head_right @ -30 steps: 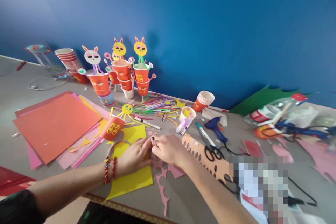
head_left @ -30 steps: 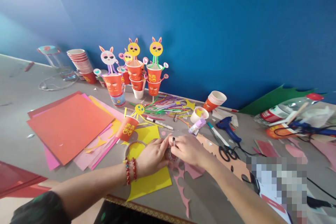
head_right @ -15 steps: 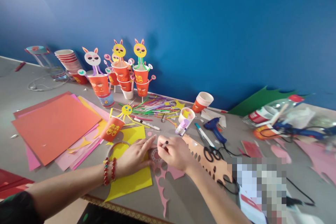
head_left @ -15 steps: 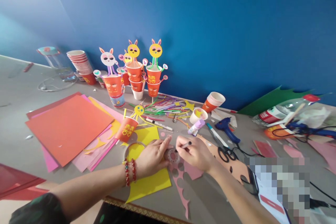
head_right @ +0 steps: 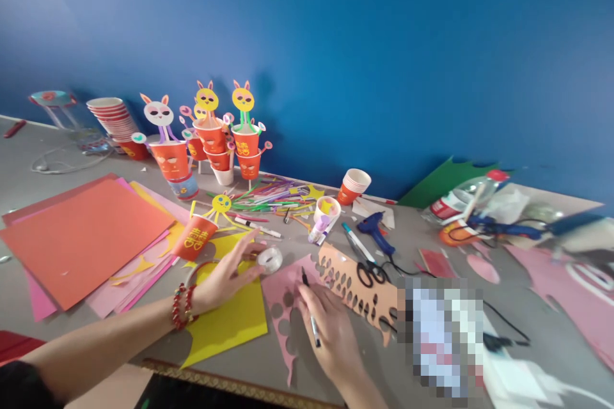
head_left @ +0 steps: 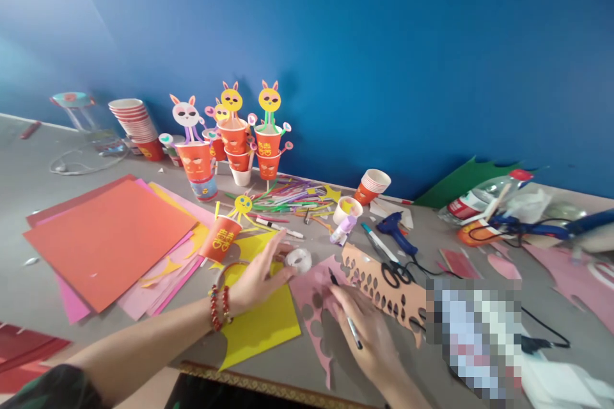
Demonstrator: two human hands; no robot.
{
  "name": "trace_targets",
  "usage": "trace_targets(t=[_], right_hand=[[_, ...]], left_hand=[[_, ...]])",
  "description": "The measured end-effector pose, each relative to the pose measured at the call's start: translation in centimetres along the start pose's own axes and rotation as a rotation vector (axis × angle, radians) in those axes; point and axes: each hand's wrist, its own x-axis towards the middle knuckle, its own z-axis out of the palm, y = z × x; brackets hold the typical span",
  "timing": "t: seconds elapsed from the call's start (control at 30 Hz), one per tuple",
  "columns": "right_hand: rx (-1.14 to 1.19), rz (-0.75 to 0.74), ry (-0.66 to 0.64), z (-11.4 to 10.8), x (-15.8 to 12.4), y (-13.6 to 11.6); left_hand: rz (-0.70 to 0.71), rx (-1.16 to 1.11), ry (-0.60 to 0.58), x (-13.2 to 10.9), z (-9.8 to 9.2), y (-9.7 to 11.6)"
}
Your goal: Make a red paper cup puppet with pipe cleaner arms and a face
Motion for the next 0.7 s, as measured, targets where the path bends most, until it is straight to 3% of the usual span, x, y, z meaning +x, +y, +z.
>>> trace_targets(t=[0.2,0.33,0.43,0.53,0.7], right_hand=[[-0.017,-0.013,0.079,0.0,-0.6,-0.1],[0.018,-0.036,0.093,0.5,-0.7,-0.4],[0.034,-0.014,0.091,0.7,-0.8,-0.4],[0.019,0.010,0.101,0.7,-1.1,0.0],[0.029,0.012,0.126,0.6,-1.6,0.3]], left_hand=[[0.060,0.294,-0.054,-0.4,-1.5,1.8],[0.180,0.502,-0.069,2.0,-2.0,2.7],[0.122,0.694,-0.115,5.5,-1.0,2.8],[0.104,0.737,-0.119,8.7,0.9,2.4],[0.125,0.756,-0.111,10.9,3.6,1.2]])
